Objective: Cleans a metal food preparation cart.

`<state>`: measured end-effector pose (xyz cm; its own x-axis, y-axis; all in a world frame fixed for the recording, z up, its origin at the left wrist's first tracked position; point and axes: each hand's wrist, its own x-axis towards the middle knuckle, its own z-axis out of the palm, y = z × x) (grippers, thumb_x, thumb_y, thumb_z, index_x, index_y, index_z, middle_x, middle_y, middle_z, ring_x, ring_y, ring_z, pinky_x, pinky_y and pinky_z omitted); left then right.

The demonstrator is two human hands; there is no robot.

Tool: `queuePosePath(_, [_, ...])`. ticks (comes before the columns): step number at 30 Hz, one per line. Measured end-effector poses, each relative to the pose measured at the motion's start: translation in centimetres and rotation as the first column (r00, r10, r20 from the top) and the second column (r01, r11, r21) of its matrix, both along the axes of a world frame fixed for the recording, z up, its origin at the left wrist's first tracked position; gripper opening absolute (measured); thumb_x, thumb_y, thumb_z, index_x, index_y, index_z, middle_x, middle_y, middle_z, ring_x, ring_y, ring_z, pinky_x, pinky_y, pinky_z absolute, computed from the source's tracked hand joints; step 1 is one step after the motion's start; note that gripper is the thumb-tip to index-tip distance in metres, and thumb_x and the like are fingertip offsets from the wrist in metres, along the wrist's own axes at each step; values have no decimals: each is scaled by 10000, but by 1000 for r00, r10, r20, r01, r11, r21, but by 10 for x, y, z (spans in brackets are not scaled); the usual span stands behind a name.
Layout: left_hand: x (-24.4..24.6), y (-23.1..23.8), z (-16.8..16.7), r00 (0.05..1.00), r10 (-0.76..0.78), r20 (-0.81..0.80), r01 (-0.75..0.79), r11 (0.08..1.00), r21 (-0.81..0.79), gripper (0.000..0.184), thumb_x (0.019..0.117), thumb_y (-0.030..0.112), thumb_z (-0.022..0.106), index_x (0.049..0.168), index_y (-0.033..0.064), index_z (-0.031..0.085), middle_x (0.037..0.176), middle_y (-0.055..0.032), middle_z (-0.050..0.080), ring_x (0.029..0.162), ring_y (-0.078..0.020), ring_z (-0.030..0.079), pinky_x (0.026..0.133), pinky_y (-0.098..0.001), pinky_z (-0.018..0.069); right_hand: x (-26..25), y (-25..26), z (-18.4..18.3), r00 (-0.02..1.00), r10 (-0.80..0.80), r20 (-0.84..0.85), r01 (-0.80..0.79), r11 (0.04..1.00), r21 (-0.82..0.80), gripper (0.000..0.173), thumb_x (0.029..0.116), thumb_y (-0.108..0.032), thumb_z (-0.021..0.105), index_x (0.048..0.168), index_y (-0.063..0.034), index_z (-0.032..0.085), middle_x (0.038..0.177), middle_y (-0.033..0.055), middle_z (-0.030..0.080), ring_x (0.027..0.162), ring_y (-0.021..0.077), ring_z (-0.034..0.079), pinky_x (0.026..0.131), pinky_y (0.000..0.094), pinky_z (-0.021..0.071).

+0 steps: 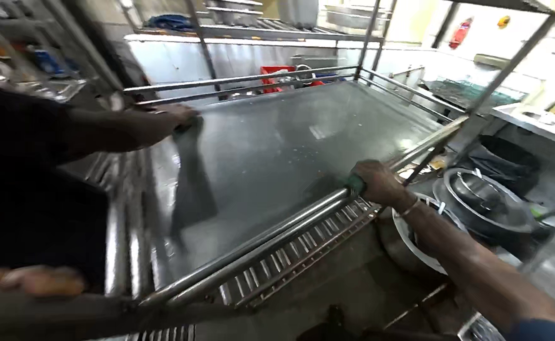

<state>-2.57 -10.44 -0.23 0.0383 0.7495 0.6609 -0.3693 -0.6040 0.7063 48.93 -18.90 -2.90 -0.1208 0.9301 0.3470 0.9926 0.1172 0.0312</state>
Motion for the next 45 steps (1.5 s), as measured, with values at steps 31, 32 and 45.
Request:
queuePosePath(31, [25,-17,15,858,509,-77,-506,861,53,632,1084,574,215,1013,68,588,717,38,648,627,-84,655,596,-284,597,-369,84,56,846,473,-245,-510,586,-630,241,842,-290,786,877,-73,686,844,112,686,796,297,675,650,547,527])
queuePosePath(32, [24,-18,14,863,499,-77,-496,867,56,633,1084,574,218,1015,65,588,715,36,649,628,-87,656,599,-285,597,-366,103,56,775,488,-402,-605,389,-695,178,888,-196,780,947,-41,714,875,104,694,794,243,663,687,488,536])
queuePosePath(45, [27,-19,11,843,530,-88,-529,848,37,727,1030,683,287,1049,36,618,725,16,653,609,-91,640,564,-293,587,-365,22,-3,920,392,9,-391,915,102,256,924,-187,670,1120,-24,682,1006,195,696,960,386,690,764,556,560])
